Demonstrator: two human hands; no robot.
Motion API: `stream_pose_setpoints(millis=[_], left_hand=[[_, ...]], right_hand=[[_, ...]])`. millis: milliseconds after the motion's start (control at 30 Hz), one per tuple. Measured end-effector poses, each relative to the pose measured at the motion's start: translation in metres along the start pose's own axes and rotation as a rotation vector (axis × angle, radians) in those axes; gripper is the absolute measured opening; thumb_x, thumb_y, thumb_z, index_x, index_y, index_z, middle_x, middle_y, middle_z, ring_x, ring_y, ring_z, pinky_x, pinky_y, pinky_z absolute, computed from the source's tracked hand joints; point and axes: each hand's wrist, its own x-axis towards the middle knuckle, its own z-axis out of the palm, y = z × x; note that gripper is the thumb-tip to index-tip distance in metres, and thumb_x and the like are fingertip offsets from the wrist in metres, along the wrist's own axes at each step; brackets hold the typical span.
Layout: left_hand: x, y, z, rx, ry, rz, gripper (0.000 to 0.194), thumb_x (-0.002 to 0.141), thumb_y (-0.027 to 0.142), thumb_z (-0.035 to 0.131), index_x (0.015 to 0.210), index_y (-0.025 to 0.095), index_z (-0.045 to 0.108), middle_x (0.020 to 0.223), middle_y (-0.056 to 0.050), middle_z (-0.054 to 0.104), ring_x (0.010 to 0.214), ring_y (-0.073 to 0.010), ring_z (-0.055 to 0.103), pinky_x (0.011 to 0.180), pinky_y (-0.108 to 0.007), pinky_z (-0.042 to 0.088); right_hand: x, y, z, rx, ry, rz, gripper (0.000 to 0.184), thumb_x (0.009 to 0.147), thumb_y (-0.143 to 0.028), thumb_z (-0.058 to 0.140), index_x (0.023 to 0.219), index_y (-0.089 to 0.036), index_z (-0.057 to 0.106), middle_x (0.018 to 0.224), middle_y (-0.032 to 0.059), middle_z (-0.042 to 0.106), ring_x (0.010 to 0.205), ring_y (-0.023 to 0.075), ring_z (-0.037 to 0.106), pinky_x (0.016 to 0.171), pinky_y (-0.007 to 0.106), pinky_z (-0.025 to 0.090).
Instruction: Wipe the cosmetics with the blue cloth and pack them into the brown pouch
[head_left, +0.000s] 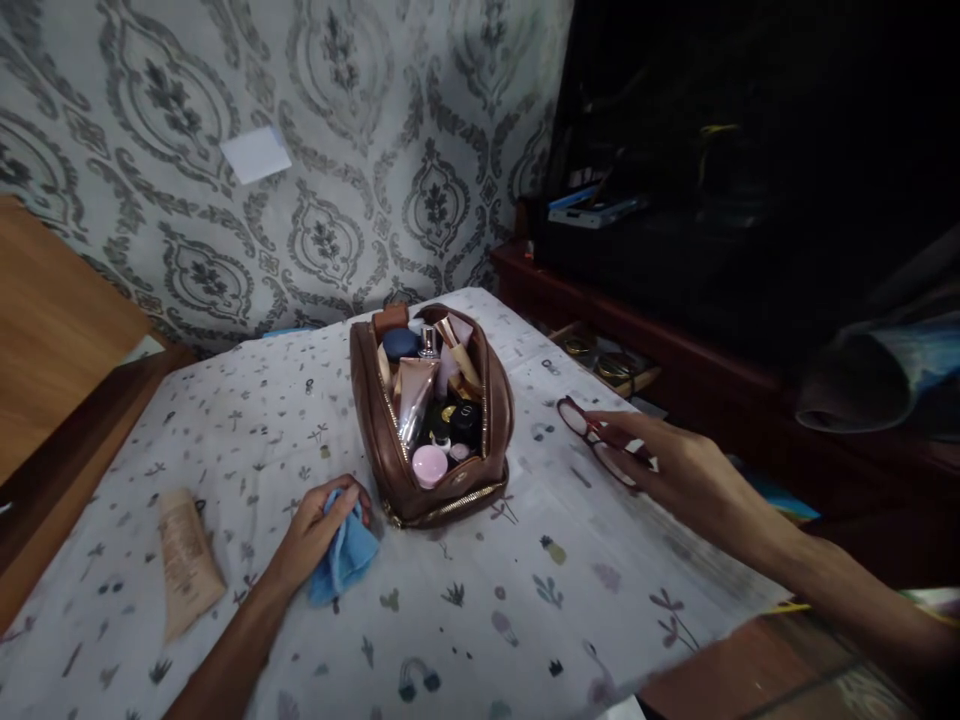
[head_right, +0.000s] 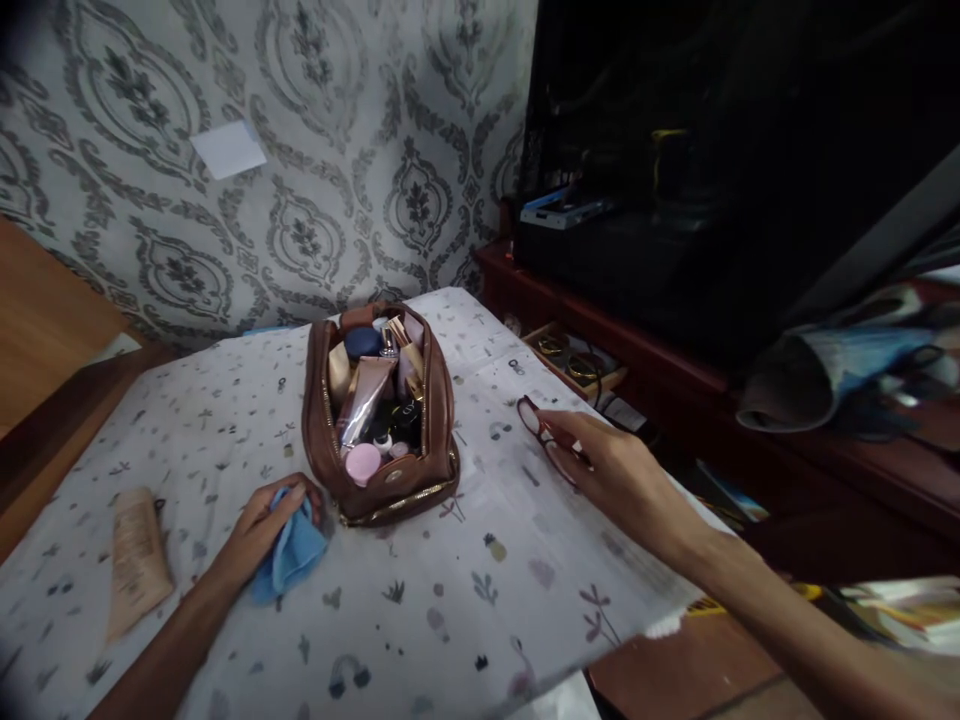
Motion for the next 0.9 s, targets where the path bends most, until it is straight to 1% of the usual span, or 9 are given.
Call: stream_pose_setpoints(millis=[100, 167, 267, 400, 467, 633, 767, 833, 900], left_hand=[[-0.001, 0.002, 0.001, 0.014, -0.001, 0.006, 0.049, 0.088, 0.062, 0.056, 0.085, 0.014, 0.066, 0.073, -0.005, 0.067, 0.063, -0.0141, 0.058, 0.057, -0.022, 0.046], [-0.001, 0.003, 0.001, 0.032, -0.001, 0.026, 0.047, 0.088, 0.06, 0.057, 0.084, 0.015, 0.065, 0.073, -0.004, 0.066, 0.065, -0.0141, 0.058, 0.059, -0.022, 0.046], [-0.001, 0.004, 0.001, 0.07, -0.006, 0.056, 0.046, 0.09, 0.058, 0.055, 0.081, 0.015, 0.064, 0.073, -0.003, 0.064, 0.065, -0.0133, 0.057, 0.061, -0.022, 0.045], [-0.003, 0.004, 0.002, 0.134, -0.008, 0.094, 0.046, 0.092, 0.058, 0.051, 0.081, 0.015, 0.063, 0.074, -0.002, 0.063, 0.067, -0.0135, 0.056, 0.063, -0.023, 0.044], [-0.005, 0.006, 0.001, 0.16, -0.004, 0.126, 0.045, 0.092, 0.057, 0.051, 0.081, 0.016, 0.063, 0.074, -0.002, 0.063, 0.068, -0.0139, 0.057, 0.065, -0.023, 0.045], [-0.015, 0.02, -0.01, 0.165, 0.065, 0.182, 0.041, 0.093, 0.054, 0.052, 0.08, 0.017, 0.063, 0.073, -0.001, 0.062, 0.068, -0.0137, 0.056, 0.066, -0.023, 0.045], [-0.025, 0.034, -0.023, 0.195, 0.141, 0.202, 0.038, 0.091, 0.053, 0.053, 0.08, 0.018, 0.062, 0.073, 0.0, 0.062, 0.067, -0.0135, 0.055, 0.064, -0.023, 0.044], [-0.032, 0.038, -0.029, 0.222, 0.155, 0.196, 0.036, 0.092, 0.052, 0.052, 0.082, 0.018, 0.062, 0.074, 0.0, 0.063, 0.066, -0.0136, 0.055, 0.064, -0.023, 0.044], [-0.04, 0.037, -0.035, 0.271, 0.166, 0.193, 0.035, 0.093, 0.051, 0.051, 0.084, 0.019, 0.062, 0.075, 0.0, 0.063, 0.067, -0.0141, 0.056, 0.064, -0.023, 0.044]], right_hand=[[0.0, -0.005, 0.001, -0.028, -0.062, -0.05, 0.032, 0.099, -0.037, 0.042, 0.119, -0.025, 0.062, 0.112, 0.0178, 0.069, 0.096, 0.0308, 0.069, 0.087, 0.044, 0.054], [-0.002, -0.006, -0.002, -0.065, -0.053, -0.061, 0.03, 0.099, -0.037, 0.043, 0.117, -0.026, 0.064, 0.115, 0.0182, 0.068, 0.102, 0.0318, 0.068, 0.092, 0.045, 0.053], [-0.007, -0.006, -0.005, -0.108, 0.016, -0.08, 0.023, 0.097, -0.036, 0.049, 0.11, -0.028, 0.066, 0.116, 0.0178, 0.069, 0.109, 0.0332, 0.067, 0.095, 0.046, 0.054], [-0.011, -0.016, -0.002, -0.052, 0.145, -0.205, 0.021, 0.097, -0.036, 0.052, 0.11, -0.027, 0.067, 0.114, 0.0166, 0.07, 0.101, 0.0293, 0.069, 0.088, 0.043, 0.058], [-0.013, -0.031, 0.005, 0.025, 0.148, -0.334, 0.023, 0.098, -0.033, 0.051, 0.112, -0.024, 0.067, 0.109, 0.0141, 0.071, 0.094, 0.0256, 0.071, 0.086, 0.041, 0.06], [-0.014, -0.087, 0.041, 0.233, -0.001, -0.689, 0.022, 0.099, -0.018, 0.049, 0.11, -0.021, 0.068, 0.098, 0.0086, 0.073, 0.09, 0.0182, 0.071, 0.077, 0.029, 0.06], [-0.011, -0.124, 0.066, 0.296, -0.033, -0.837, 0.02, 0.098, -0.014, 0.051, 0.108, -0.017, 0.068, 0.093, 0.0075, 0.073, 0.086, 0.017, 0.07, 0.076, 0.028, 0.06], [-0.01, -0.135, 0.069, 0.342, 0.002, -0.88, 0.019, 0.097, -0.013, 0.052, 0.109, -0.017, 0.067, 0.089, 0.0065, 0.073, 0.081, 0.0163, 0.07, 0.073, 0.028, 0.059], [-0.01, -0.141, 0.067, 0.387, 0.053, -0.865, 0.019, 0.096, -0.013, 0.054, 0.11, -0.018, 0.067, 0.089, 0.0057, 0.074, 0.08, 0.0159, 0.07, 0.072, 0.027, 0.059]])
